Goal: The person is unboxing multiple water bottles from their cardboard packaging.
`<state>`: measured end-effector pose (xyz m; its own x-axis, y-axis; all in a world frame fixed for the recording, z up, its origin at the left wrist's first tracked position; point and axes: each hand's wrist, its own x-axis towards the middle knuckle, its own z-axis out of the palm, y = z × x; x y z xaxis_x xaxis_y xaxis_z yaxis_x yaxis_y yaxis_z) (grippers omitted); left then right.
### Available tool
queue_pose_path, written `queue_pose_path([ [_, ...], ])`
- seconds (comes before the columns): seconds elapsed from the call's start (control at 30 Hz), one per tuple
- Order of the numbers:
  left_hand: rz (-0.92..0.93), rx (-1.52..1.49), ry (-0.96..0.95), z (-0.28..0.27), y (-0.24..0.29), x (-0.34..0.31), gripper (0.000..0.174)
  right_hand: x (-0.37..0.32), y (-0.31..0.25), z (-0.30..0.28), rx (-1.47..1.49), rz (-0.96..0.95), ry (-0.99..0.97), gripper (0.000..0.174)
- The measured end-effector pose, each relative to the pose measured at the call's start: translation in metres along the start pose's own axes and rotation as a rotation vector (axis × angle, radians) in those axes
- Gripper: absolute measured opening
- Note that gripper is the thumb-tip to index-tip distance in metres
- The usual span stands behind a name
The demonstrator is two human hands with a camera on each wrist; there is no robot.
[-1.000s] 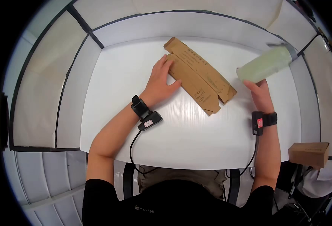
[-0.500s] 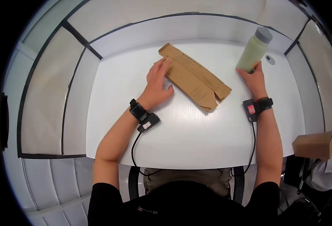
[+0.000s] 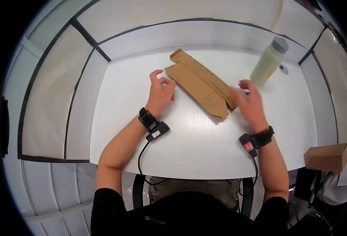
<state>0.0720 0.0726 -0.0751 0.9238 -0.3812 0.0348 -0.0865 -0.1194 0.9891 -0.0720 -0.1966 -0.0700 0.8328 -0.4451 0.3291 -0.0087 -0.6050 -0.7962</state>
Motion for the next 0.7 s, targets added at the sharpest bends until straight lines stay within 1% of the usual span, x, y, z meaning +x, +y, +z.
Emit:
queue_pose_path([
  [0.07, -0.019, 0.027, -0.082, 0.002, 0.006, -0.001, 0.070, -0.001, -0.005, 0.015, -0.084, -0.039, -0.113, 0.053],
  [0.1, 0.024, -0.018, -0.108, 0.005, 0.001, 0.001, 0.071, -0.001, -0.014, 0.019, -0.143, -0.053, -0.185, 0.059],
  [0.13, 0.066, -0.063, -0.131, 0.009, -0.005, 0.002, 0.071, -0.001, -0.020, 0.025, -0.119, -0.062, -0.250, 0.061],
  [0.17, 0.107, -0.106, -0.154, 0.011, -0.011, 0.002, 0.071, -0.001, -0.026, 0.033, 0.058, 0.051, -0.340, 0.068],
  [0.2, 0.062, -0.021, -0.198, 0.007, -0.003, 0.000, 0.077, -0.004, -0.028, 0.042, 0.090, -0.003, -0.367, 0.070],
  [0.23, 0.075, -0.110, -0.168, 0.007, 0.001, -0.003, 0.079, -0.007, -0.031, 0.049, 0.121, -0.053, -0.392, 0.072],
  [0.27, 0.089, -0.198, -0.140, 0.009, 0.004, -0.006, 0.082, -0.009, -0.035, 0.052, 0.088, -0.088, -0.411, 0.075],
  [0.3, 0.105, -0.286, -0.110, 0.009, 0.004, -0.008, 0.085, -0.009, -0.050, 0.055, 0.054, -0.126, -0.429, 0.077],
  [0.33, 0.089, -0.320, -0.106, 0.010, 0.004, -0.007, 0.084, -0.009, -0.059, 0.058, 0.027, -0.164, -0.447, 0.080],
  [0.43, 0.042, -0.405, -0.084, 0.003, 0.009, -0.005, 0.082, -0.005, -0.069, 0.070, 0.347, 0.076, -0.504, 0.084],
  [0.47, 0.001, -0.363, -0.161, 0.000, 0.011, -0.007, 0.074, -0.003, -0.065, 0.076, 0.377, 0.055, -0.517, 0.090],
  [0.57, -0.140, -0.581, -0.333, -0.002, -0.008, 0.004, 0.072, -0.008, -0.071, 0.086, 0.483, 0.013, -0.585, 0.094],
  [0.6, -0.153, -0.626, -0.364, -0.002, -0.008, 0.005, 0.068, -0.009, -0.069, 0.089, 0.423, -0.093, -0.585, 0.097],
  [0.67, -0.180, -0.713, -0.423, -0.005, -0.008, 0.004, 0.066, -0.010, -0.067, 0.088, 0.466, -0.131, -0.595, 0.096],
  [0.7, -0.143, -0.692, -0.400, -0.006, -0.005, 0.003, 0.066, -0.010, -0.066, 0.088, 0.488, -0.150, -0.599, 0.096],
])
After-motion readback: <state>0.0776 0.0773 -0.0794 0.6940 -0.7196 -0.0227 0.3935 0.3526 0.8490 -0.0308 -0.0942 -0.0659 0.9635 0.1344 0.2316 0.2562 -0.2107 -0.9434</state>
